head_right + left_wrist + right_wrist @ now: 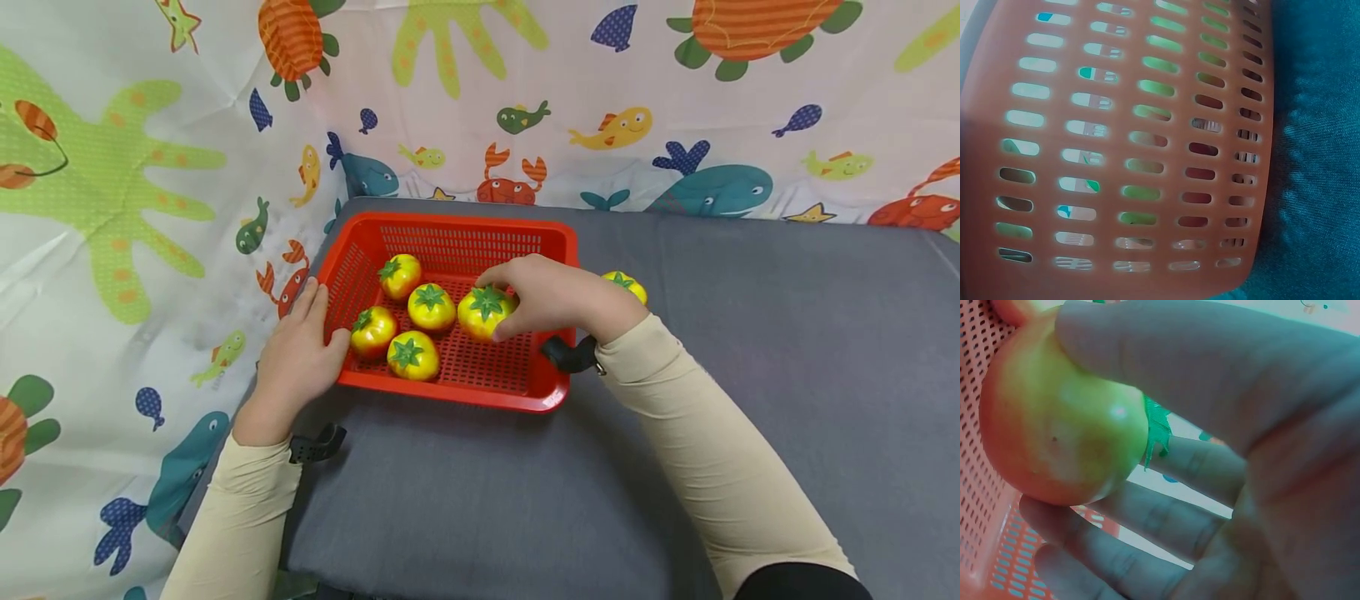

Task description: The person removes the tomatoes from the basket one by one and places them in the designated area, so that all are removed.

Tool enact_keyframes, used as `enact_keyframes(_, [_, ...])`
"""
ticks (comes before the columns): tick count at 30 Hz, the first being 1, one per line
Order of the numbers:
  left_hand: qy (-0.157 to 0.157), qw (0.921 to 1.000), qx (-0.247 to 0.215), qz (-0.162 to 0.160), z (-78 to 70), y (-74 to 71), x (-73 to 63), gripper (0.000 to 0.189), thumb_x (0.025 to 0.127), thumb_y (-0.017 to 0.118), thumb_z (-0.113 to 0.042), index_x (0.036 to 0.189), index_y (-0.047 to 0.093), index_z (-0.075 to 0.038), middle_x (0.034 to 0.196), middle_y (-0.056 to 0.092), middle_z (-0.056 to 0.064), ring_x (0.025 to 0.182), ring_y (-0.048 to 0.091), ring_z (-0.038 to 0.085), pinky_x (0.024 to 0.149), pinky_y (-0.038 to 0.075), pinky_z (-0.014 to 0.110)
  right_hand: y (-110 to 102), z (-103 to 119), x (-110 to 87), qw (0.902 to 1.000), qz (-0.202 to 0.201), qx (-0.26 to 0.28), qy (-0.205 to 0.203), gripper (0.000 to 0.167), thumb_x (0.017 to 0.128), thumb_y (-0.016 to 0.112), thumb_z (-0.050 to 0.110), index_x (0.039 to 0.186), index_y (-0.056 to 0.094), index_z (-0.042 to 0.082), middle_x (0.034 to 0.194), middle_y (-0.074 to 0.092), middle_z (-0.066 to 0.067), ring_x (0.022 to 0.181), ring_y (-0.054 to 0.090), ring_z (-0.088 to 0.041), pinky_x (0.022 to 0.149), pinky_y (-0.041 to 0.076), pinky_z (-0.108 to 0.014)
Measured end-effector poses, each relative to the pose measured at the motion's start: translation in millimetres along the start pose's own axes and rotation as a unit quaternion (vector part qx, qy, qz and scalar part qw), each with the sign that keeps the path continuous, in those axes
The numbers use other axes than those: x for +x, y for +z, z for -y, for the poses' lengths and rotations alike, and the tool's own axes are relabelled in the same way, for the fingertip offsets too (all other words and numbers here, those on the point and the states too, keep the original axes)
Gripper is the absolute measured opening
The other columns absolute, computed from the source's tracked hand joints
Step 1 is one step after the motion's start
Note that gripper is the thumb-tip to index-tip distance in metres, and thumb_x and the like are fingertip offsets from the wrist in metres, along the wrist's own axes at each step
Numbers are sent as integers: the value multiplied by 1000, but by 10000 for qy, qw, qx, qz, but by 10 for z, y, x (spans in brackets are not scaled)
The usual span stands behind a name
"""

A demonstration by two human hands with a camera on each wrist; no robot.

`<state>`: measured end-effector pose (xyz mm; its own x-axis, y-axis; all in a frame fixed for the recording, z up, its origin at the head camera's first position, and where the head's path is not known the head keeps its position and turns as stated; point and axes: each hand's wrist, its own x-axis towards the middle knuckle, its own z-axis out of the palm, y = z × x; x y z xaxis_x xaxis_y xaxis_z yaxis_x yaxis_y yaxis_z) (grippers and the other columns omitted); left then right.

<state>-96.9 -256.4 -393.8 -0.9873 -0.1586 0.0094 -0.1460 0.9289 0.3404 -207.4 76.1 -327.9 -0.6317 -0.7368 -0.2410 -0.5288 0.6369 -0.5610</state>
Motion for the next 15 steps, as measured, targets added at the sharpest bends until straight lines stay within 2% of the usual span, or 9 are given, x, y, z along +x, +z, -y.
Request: enact_keyframes(15, [-24,10000,-47,61,25,12,-3,81,98,50,-35,168,20,-7,177,13,11,144,42,46,109,44,68,-160,-130,-175,9994,-328,44,134,63,84,87,26,143,64,15,119,69,-3,107,62,-24,88,59,-42])
